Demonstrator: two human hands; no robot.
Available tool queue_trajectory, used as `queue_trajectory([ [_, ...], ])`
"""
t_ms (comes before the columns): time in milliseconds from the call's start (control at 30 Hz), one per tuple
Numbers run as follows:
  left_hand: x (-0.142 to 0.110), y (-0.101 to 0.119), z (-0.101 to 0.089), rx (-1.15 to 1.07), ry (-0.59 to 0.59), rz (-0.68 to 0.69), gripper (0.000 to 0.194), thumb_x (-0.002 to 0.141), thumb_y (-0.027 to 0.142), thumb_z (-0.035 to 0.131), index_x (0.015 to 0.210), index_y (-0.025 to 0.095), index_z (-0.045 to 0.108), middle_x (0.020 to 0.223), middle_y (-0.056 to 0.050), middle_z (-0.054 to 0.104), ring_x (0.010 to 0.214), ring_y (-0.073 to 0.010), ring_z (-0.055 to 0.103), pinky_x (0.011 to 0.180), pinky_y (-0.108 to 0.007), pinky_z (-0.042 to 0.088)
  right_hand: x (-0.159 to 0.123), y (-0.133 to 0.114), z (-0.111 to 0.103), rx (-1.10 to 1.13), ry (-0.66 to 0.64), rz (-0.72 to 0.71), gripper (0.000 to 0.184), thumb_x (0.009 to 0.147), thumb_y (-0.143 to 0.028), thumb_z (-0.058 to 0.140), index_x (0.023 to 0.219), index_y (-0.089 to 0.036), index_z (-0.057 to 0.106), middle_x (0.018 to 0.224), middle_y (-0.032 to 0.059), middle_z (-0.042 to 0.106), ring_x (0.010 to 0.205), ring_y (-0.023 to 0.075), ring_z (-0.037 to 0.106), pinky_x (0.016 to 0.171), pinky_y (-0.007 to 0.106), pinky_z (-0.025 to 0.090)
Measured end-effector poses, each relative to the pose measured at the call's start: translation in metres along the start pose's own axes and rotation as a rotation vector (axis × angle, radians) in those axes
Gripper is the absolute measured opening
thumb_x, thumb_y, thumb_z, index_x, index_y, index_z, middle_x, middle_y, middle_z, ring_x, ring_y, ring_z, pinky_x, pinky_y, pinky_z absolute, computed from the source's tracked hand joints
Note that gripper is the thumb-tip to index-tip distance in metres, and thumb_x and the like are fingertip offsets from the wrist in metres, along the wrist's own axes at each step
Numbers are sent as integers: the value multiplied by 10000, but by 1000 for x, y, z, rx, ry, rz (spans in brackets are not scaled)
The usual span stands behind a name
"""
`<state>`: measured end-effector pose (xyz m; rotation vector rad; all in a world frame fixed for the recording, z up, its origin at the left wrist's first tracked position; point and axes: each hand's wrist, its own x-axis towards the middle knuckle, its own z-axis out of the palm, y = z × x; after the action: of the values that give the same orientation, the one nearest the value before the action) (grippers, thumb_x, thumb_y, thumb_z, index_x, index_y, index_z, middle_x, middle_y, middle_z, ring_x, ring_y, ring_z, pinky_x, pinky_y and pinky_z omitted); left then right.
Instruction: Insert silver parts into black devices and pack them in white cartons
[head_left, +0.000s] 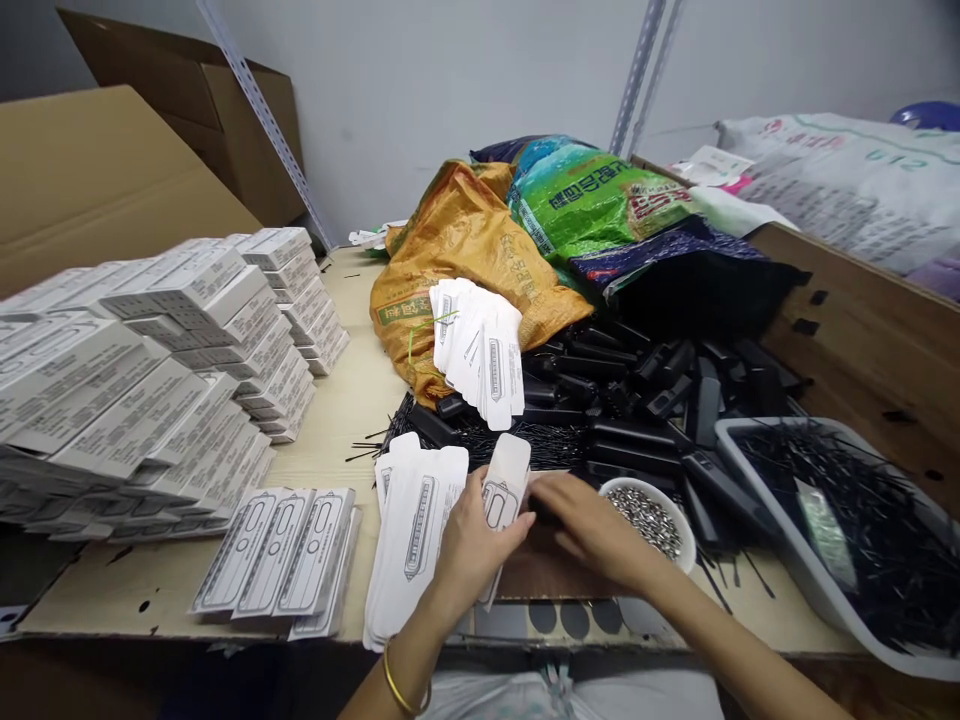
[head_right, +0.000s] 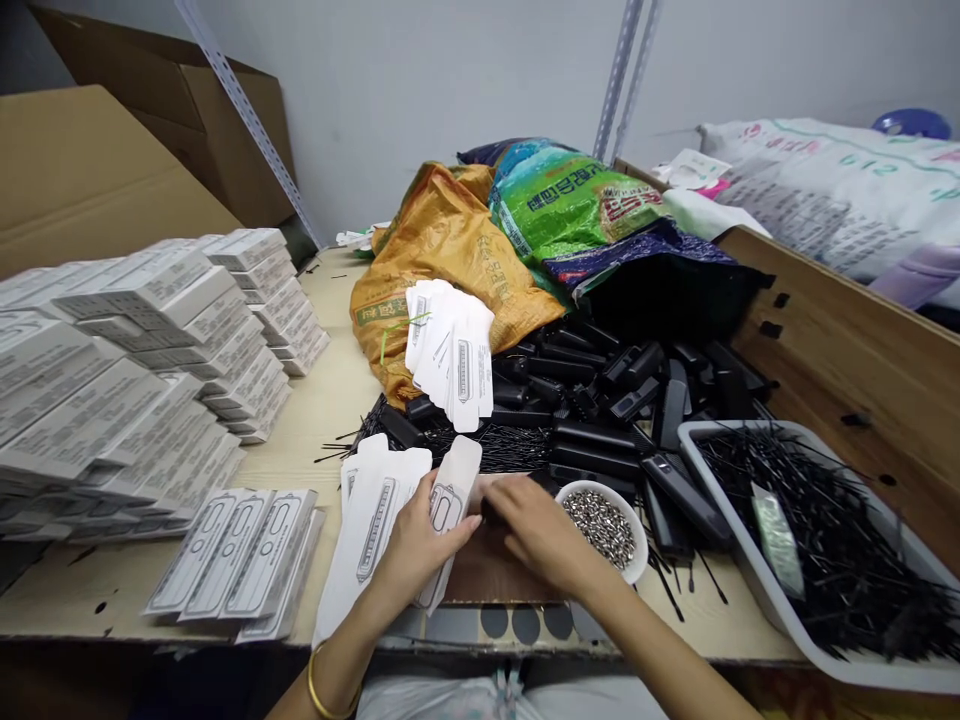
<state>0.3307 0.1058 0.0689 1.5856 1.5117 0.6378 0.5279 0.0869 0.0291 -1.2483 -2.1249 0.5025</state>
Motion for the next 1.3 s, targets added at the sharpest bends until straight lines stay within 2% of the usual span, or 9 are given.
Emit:
queue_trajectory([
  [100, -4, 3, 1, 75, -106, 20, 648, 694, 322, 703, 1281, 178, 471, 1262, -130, 595, 1162, -312, 550, 976, -442, 423, 11, -10, -38, 368, 470, 226, 499, 903, -178, 472, 1377, -303, 378, 1261, 85, 576, 1102, 226, 613, 960, 455, 499],
  [167, -8, 6, 5, 60, -159, 88, 665, 674, 267, 709, 1289, 185, 470, 1308, -124, 566, 1210, -301, 519, 1020, -433, 400, 18, -23, -54, 607, 618, 282, 458, 951, -266, 450, 1386, -335, 321, 1238, 71, 586, 1044, 217, 649, 894, 434, 539],
  [367, -8, 3, 20, -71, -79, 252, 579, 707, 213, 670, 1254, 211, 479, 1235, -78, 600, 1154, -236, 566, 1003, -383, 433, 23, -24, -43, 532, 125, 220, 280, 962, -359, 462, 1195, -269, 587, 1228, 62, 618, 1151, 215, 582, 989, 381, 461],
  [467, -3, -3, 24, -75, 24, 223, 600, 707, 284, 699, 1253, 197, 464, 1226, -101, 603, 1157, -261, 567, 1001, -418, 436, 32, 8, -25, 230, 121, 341, 312, 998, -287, 337, 1171, -205, 584, 1166, 86, 641, 1086, 206, 604, 928, 359, 481],
  [567, 3, -6, 27, -93, 97, 208, 662, 702, 324, 723, 1283, 197, 432, 1256, -119, 586, 1197, -276, 541, 1033, -450, 411, 49, 38, -4, -246, -62, 447, 185, 913, -167, 477, 1006, -143, 635, 1044, 128, 670, 1034, 257, 587, 889, 380, 458],
  [733, 4, -7, 30, -94, 120, 302, 816, 734, 261, 695, 1426, 203, 268, 1438, -146, 433, 1354, -269, 395, 1118, -462, 325, 66, 54, 13, -354, -169, 398, 131, 801, -71, 579, 750, -163, 658, 873, 102, 684, 930, 249, 595, 809, 328, 434],
  [967, 10, -4, 30, -89, 90, 297, 814, 783, 267, 656, 1475, 212, 231, 1511, -125, 350, 1408, -246, 313, 1152, -425, 279, 51, 54, -31, -313, 6, 421, 230, 926, -203, 476, 934, -203, 706, 878, 62, 681, 808, 189, 637, 694, 276, 474],
  [1100, 14, 4, 31, -30, 56, 272, 853, 762, 219, 658, 1493, 211, 217, 1439, -118, 425, 1350, -252, 377, 1127, -427, 309, 40, 22, -69, -58, 257, 208, 283, 927, -168, 421, 991, -214, 694, 873, 51, 641, 657, 138, 605, 626, 251, 499],
  [1300, 12, 7, 32, -2, -2, 338, 855, 766, 180, 649, 1496, 245, 210, 1371, -101, 466, 1289, -233, 436, 1097, -406, 348, 37, -29, -82, -67, -71, -42, 434, 819, 43, 364, 946, -223, 683, 923, 31, 627, 789, 127, 615, 693, 217, 484],
])
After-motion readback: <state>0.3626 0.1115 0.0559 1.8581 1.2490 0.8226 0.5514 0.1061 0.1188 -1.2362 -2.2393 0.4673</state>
